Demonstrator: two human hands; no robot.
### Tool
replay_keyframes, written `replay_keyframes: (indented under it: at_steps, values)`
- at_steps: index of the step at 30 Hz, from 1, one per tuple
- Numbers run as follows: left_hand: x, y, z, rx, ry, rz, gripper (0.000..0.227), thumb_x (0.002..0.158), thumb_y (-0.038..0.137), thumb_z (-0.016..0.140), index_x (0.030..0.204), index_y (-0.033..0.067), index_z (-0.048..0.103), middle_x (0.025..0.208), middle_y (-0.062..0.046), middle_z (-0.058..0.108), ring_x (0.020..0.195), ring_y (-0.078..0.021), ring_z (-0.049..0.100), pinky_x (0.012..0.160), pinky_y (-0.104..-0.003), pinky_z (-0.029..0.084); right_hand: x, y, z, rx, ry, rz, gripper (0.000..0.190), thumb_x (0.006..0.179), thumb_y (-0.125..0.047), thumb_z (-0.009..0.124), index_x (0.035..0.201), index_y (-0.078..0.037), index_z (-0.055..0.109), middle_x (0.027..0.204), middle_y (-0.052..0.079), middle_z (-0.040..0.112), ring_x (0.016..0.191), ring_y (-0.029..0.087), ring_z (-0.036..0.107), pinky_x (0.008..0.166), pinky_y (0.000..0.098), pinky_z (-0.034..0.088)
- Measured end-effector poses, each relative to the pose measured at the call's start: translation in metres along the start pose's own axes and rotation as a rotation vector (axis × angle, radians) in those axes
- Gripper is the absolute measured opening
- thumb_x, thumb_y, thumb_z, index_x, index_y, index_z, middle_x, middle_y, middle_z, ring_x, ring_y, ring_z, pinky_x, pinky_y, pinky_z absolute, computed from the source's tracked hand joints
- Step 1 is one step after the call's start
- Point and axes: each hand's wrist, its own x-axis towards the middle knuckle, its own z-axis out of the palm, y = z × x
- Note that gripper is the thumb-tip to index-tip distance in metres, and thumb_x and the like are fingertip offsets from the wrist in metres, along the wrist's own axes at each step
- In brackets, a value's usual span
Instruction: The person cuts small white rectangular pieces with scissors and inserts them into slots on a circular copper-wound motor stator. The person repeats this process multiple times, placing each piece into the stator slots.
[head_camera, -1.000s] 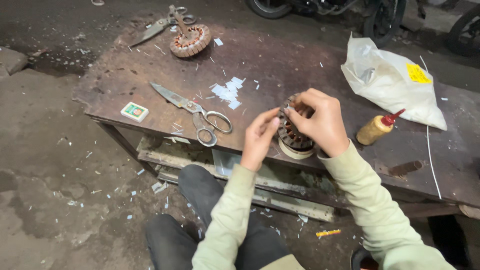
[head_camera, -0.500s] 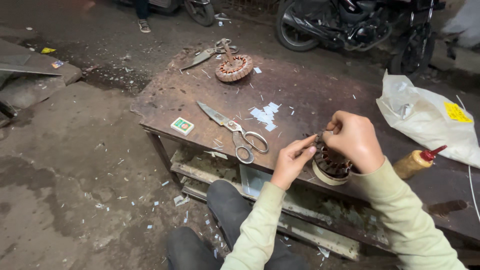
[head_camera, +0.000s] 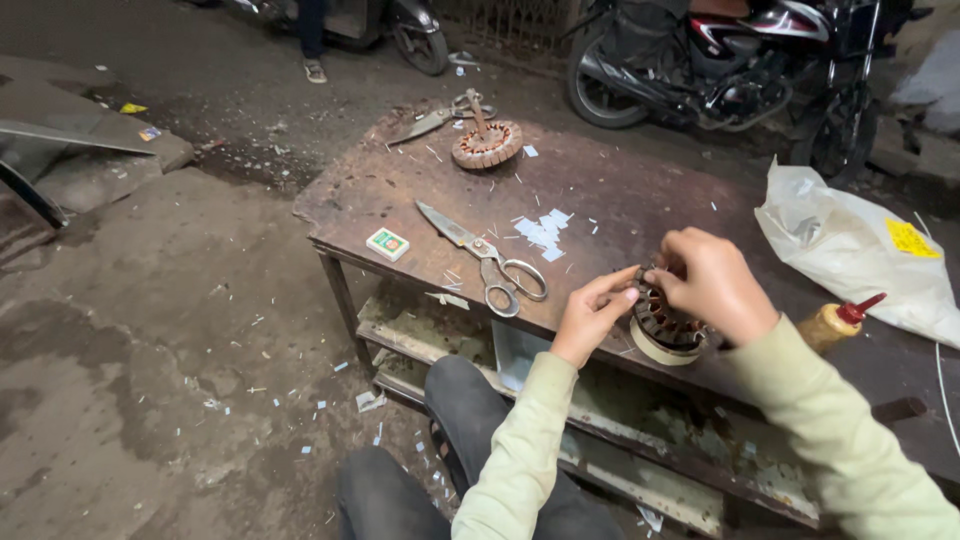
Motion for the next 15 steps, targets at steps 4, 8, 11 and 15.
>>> replay_keyframes:
  at_steps: [4,8,11,15]
  values:
    - [0.001,-0.001,0.002,-0.007,0.009,-0.01,0.046,0.097,0.009,0.07,0.141,-0.0011,0.061,0.129,-0.007,0.068,0.106,-0.0094,0.063,0.092,-0.025,0.053,-0.022,-0.011,0.011,-0.133,0.255,-0.201,0.019,0.074,-0.001,0.073,0.092,0.001,0.066,0.092,0.018,0.062,0.088,0.039,0.062,0.076,0.0458,0.052]
    - [-0.002,-0.002,0.002,0.016,0.008,0.034,0.044,0.098,0.007,0.07,0.14,-0.0022,0.062,0.128,-0.006,0.068,0.109,-0.0101,0.064,0.094,-0.025,0.054,-0.025,-0.007,0.024,-0.253,0.264,-0.325,0.028,0.065,0.006,0.065,0.092,0.004,0.06,0.096,0.02,0.06,0.094,0.038,0.06,0.082,0.044,0.052]
    - [0.0,-0.001,0.002,0.028,0.008,0.052,0.044,0.098,0.007,0.069,0.14,-0.0022,0.062,0.127,-0.005,0.067,0.11,-0.0098,0.064,0.095,-0.025,0.053,-0.02,0.0,0.028,-0.28,0.228,-0.343,0.027,0.062,0.006,0.065,0.089,0.003,0.059,0.092,0.018,0.058,0.091,0.037,0.059,0.079,0.0431,0.052]
    - [-0.003,0.003,0.004,0.064,0.023,0.054,0.044,0.097,0.007,0.07,0.14,-0.0009,0.063,0.126,-0.003,0.068,0.106,-0.0099,0.064,0.091,-0.025,0.053,-0.021,0.008,0.021,-0.205,0.217,-0.393,0.028,0.067,0.005,0.067,0.094,0.004,0.062,0.097,0.017,0.06,0.094,0.036,0.059,0.083,0.0434,0.052]
